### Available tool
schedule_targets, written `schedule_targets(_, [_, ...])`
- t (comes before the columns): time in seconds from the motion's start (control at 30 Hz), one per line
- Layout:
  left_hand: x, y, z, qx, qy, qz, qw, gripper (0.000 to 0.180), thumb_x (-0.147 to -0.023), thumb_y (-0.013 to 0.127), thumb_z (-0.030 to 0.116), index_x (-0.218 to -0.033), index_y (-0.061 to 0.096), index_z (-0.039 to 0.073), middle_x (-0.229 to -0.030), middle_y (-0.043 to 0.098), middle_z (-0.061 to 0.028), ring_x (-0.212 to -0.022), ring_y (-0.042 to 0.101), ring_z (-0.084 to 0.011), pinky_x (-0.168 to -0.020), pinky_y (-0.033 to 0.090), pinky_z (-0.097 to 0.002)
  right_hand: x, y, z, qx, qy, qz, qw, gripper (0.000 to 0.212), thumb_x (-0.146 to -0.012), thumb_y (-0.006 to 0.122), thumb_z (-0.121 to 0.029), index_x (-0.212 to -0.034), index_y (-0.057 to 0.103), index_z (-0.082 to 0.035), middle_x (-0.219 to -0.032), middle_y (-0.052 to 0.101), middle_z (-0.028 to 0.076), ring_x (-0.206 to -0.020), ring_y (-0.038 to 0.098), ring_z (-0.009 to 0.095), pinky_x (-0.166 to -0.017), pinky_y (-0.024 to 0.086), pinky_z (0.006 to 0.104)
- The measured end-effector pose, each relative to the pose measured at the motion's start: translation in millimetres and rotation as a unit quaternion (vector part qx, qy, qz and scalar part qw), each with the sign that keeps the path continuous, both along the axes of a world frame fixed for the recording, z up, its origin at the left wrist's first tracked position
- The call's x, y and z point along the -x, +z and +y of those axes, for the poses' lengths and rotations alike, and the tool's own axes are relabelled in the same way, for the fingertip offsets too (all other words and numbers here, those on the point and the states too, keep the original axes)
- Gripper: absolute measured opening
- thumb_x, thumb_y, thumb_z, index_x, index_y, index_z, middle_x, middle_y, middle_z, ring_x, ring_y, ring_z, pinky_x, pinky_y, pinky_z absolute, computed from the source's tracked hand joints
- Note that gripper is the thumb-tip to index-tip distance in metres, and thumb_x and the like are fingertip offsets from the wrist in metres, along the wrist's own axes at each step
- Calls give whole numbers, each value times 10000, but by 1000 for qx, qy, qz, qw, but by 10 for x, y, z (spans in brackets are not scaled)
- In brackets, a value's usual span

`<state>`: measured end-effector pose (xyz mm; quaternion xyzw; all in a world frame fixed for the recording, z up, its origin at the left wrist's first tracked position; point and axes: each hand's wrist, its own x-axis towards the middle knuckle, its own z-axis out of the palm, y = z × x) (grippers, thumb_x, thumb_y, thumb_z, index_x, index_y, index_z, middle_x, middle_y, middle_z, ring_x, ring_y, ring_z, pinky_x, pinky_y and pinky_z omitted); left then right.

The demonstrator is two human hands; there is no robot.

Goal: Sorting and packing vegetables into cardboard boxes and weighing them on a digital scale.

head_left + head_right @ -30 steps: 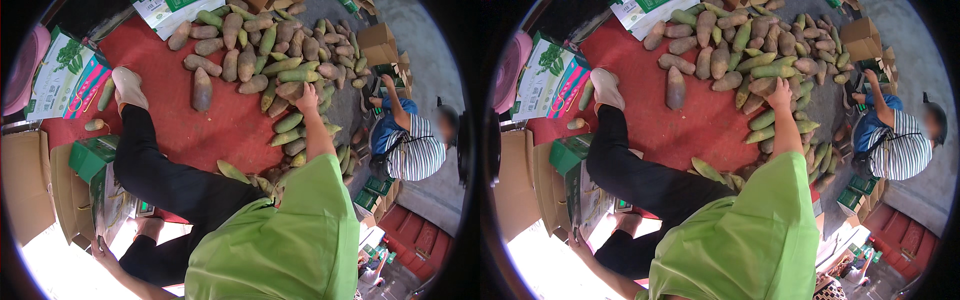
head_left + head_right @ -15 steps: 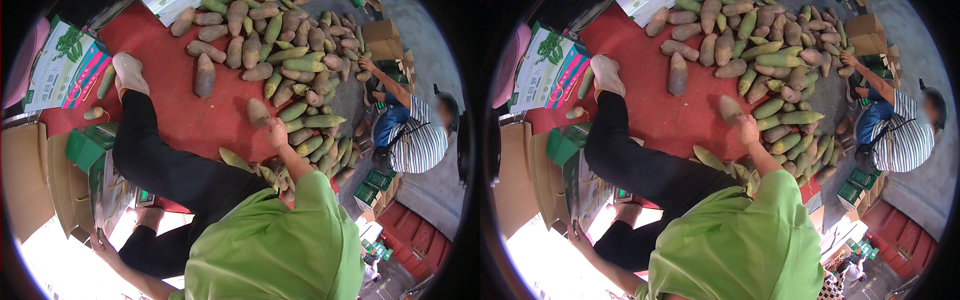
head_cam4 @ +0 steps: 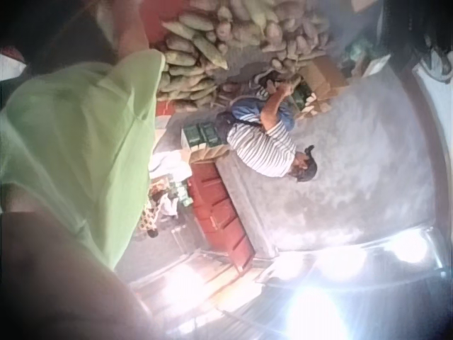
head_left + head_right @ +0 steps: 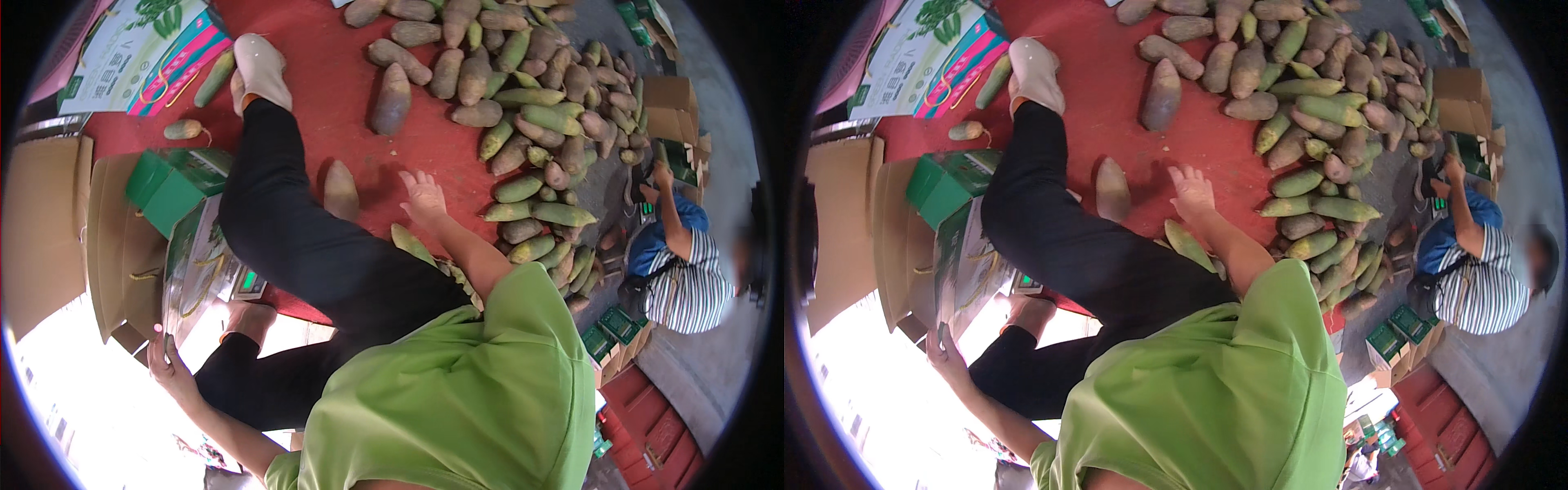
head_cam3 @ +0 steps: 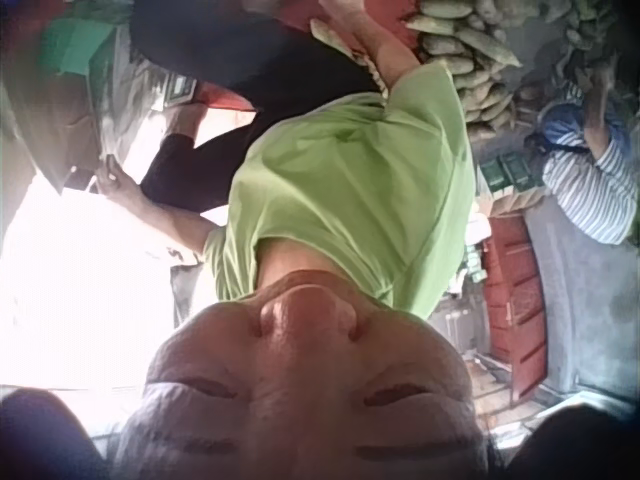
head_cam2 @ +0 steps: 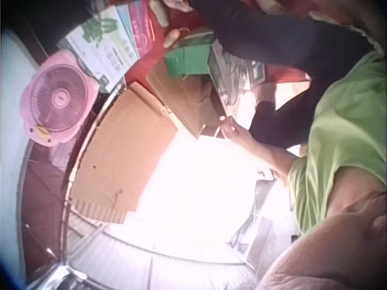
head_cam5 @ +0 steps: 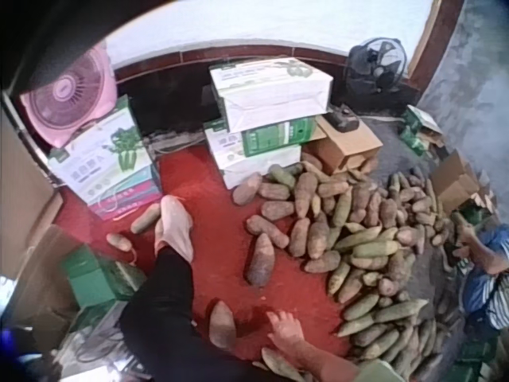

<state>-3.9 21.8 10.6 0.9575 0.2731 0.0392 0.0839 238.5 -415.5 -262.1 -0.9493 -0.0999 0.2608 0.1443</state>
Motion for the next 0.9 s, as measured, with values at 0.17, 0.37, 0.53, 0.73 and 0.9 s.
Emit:
schedule_targets(0.17, [-278,95,-262,31,22,-11,999,161,-884,580,39,-1028,640,0,-959,661,-129,-823,596,-277,-755,468,-374,-126,-33,543,-106,98,51,988,684,-716,758,-239,-1315,452,-114,-1280,481,134,-1158,481,332,-958,430,430])
schedule_targets(0.37, [-331,103,-290,17,-22,-31,999,161,-875,569,32,-1004,660,2,-893,656,-132,-810,596,-265,-741,468,-366,-297,-236,1037,-155,-43,179,971,749,-734,740,-378,-1336,423,-64,-1343,428,219,-1258,424,363,-1025,391,414])
schedule_targets(0.53, [-268,202,-307,20,26,-4,999,189,-841,571,7,-1004,665,-6,-889,649,-144,-828,602,-283,-753,473,-371,-373,-625,1451,-171,-133,248,944,916,-665,767,-455,-1366,357,-33,-1355,415,243,-1267,427,369,-1047,370,422])
schedule_targets(0.73, [-526,169,-348,47,-1,-32,998,306,-665,546,-79,-939,659,0,-887,642,-138,-843,620,-305,-757,489,-386,-399,-2480,1305,-255,-303,254,882,884,-633,804,-345,-1334,370,-26,-1305,473,207,-1200,499,328,-995,416,414])
schedule_targets(0.9, [-425,294,-357,-1,15,1,1000,304,-654,603,-15,-947,662,39,-865,640,-85,-860,621,-263,-758,490,-366,-455,-2391,2021,-347,-242,285,860,854,-628,808,-289,-1320,387,-20,-1266,500,181,-1168,513,298,-977,423,394])
